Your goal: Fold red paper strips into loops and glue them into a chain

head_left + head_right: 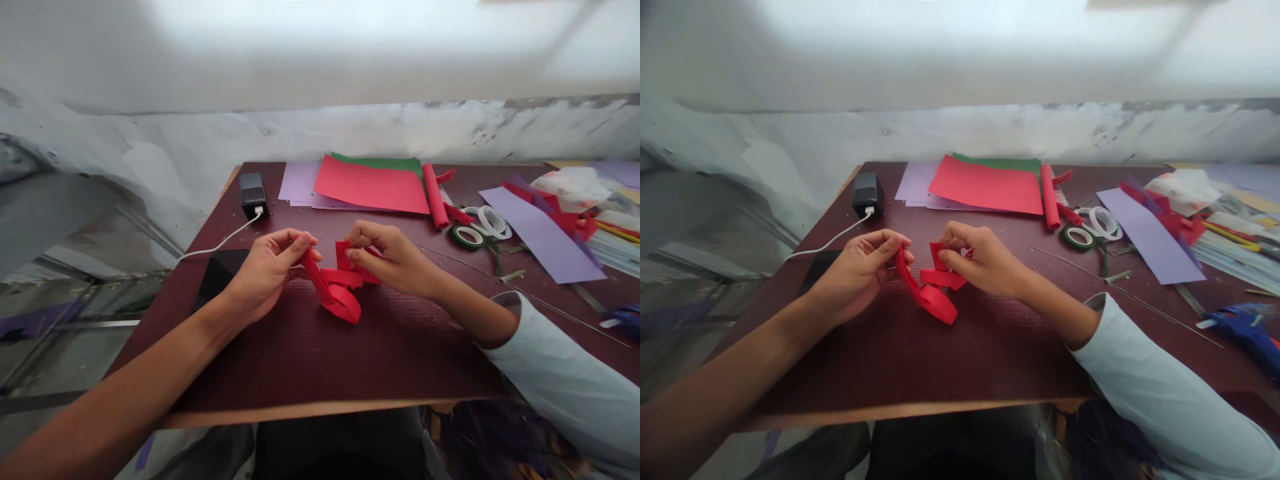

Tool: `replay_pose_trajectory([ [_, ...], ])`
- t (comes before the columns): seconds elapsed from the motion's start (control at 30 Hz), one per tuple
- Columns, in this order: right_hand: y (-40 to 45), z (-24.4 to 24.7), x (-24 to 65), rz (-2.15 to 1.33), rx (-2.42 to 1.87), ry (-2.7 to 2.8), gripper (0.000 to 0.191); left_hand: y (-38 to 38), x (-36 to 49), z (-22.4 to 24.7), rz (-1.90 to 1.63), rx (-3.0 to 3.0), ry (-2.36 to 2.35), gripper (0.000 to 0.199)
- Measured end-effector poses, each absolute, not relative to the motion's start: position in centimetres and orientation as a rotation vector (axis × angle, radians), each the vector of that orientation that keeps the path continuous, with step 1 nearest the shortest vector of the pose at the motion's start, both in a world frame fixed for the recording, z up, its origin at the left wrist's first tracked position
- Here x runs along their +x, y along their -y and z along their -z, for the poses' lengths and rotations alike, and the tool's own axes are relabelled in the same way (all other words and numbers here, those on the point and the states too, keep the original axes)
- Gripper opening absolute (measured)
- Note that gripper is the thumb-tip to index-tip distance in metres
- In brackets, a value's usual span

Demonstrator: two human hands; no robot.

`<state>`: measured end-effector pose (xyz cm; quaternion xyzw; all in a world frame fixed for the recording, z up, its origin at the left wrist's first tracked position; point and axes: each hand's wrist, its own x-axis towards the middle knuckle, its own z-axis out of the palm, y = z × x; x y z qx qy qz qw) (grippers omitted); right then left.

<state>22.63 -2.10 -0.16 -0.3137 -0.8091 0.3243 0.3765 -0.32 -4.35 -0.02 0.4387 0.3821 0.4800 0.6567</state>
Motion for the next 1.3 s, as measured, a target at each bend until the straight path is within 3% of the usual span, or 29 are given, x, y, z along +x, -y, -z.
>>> replay_pose_trajectory([
  [0.23, 2.4, 0.7, 22.4, -0.652, -0.877, 1.928, 0.013, 4.7, 0.1, 0.2, -1.064, 1.063, -0.894, 0.050],
  [0.43, 2.7, 1.2, 22.1, -1.018, -0.681, 1.821, 0.018, 4.7, 0.1, -0.1, -1.029, 1.017, -0.843, 0.051],
  [0.87, 2.6, 1.0, 21.7, -1.223, -0.544, 1.746, 0.023, 4.6, -0.2, 0.2, -1.092, 1.072, -0.774, 0.025],
  [1.3, 2.6, 0.9, 22.0, -1.079, -0.598, 1.787, 0.019, 4.9, -0.3, -0.2, -1.023, 1.181, -0.858, 0.026],
])
